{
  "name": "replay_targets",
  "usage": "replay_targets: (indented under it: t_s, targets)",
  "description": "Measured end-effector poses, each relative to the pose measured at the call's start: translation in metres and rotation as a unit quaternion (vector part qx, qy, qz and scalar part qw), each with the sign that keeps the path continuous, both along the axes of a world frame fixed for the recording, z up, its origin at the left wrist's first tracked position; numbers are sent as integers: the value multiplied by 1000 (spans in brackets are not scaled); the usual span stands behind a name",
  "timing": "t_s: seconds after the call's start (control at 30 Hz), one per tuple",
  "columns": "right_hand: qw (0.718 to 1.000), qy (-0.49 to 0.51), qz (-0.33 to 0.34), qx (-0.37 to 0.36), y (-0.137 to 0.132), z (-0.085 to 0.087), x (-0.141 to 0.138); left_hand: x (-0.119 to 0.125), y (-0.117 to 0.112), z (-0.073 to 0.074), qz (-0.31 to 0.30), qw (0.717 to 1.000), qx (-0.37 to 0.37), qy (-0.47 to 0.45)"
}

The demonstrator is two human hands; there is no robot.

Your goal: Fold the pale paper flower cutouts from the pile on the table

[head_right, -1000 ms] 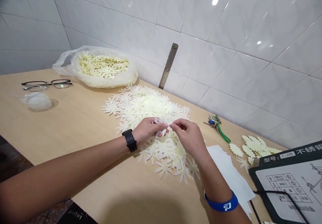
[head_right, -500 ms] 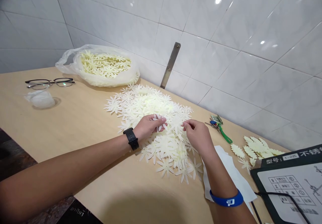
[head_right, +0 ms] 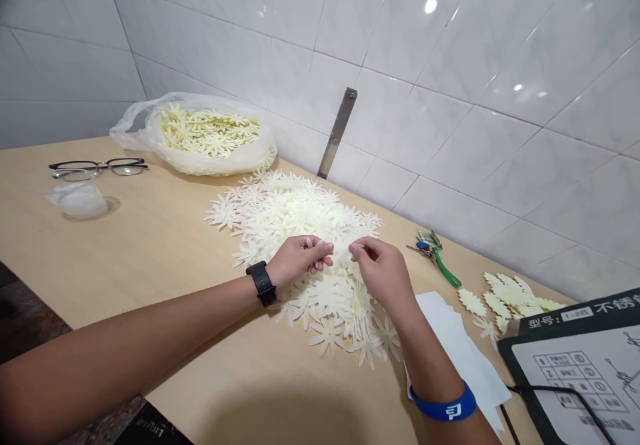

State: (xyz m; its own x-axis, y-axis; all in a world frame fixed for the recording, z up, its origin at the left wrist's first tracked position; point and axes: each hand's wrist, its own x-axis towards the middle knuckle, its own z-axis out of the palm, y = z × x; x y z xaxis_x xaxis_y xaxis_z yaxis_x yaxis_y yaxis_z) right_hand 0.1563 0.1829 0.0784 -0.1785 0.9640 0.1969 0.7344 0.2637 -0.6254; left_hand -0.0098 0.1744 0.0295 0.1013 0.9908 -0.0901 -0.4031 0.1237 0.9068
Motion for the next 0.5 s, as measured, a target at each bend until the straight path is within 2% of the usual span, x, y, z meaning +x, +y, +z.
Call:
replay_targets:
  t_s: [0.07, 0.17, 0.23, 0.33, 0.4, 0.5]
  targets:
    - [998, -46, -30, 17, 8, -5, 8, 0, 2, 0, 20, 1000, -10, -19]
    - [985, -126, -72, 88, 14, -7, 14, 2, 2, 1, 30, 998, -16, -53]
    - [982, -120, -80, 119, 10, -3, 9, 3, 1, 3, 18, 997, -19, -74]
    - [997, -40, -17, 60, -2, 5, -4, 3, -2, 4, -13, 998, -21, -63]
    - [999, -10, 41, 6, -9, 7, -10, 2, -3, 4, -24, 1000, -8, -14]
    - [998, -23, 51, -5, -9, 2, -9, 1, -4, 5, 12, 996, 17, 88]
